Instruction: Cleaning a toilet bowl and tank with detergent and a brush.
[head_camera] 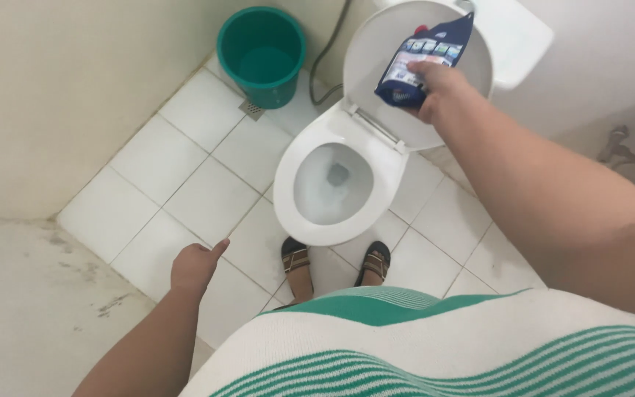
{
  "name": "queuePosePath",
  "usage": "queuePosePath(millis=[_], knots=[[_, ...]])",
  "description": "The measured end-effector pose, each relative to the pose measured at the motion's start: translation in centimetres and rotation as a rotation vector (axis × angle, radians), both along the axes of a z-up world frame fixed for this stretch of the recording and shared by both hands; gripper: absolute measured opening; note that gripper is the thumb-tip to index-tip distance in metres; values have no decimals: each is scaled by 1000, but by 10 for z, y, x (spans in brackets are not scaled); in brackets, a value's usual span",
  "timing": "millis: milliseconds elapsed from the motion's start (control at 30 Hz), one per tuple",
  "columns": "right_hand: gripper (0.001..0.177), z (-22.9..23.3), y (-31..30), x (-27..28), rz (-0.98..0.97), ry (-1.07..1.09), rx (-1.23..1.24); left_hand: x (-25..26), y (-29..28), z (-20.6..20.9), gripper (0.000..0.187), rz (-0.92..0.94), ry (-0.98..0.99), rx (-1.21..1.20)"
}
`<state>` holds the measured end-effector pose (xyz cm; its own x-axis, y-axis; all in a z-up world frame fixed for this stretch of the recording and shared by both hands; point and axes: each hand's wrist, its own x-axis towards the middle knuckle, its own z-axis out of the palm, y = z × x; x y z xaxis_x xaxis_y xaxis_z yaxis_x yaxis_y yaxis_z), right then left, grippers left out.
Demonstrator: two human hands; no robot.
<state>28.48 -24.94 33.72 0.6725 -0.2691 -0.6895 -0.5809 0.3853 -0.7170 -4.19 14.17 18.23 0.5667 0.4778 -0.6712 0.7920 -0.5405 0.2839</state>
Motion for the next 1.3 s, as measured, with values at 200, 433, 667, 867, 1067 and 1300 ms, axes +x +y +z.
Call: queuePosePath(millis=[200, 433, 667, 867, 1067, 1300], knots=[[47, -7, 26, 32, -86, -10, -12, -28, 29, 1, 70, 67, 67, -2], [51, 3, -2, 22, -107, -93, -219, -26, 34, -6, 68, 39, 59, -27], [60, -11, -60, -12, -171, -101, -233, -3, 29, -6, 67, -18, 50, -52], [58, -30, -90, -32, -201, -17, -301, 15, 28, -14, 68, -73, 96, -13], [56, -25, -58, -16, -62, 1, -270, 19, 24, -8, 68, -89, 87, -21], [56, 37, 2, 9, 88, -133, -272, 11, 23, 0, 66, -75, 82, -9]])
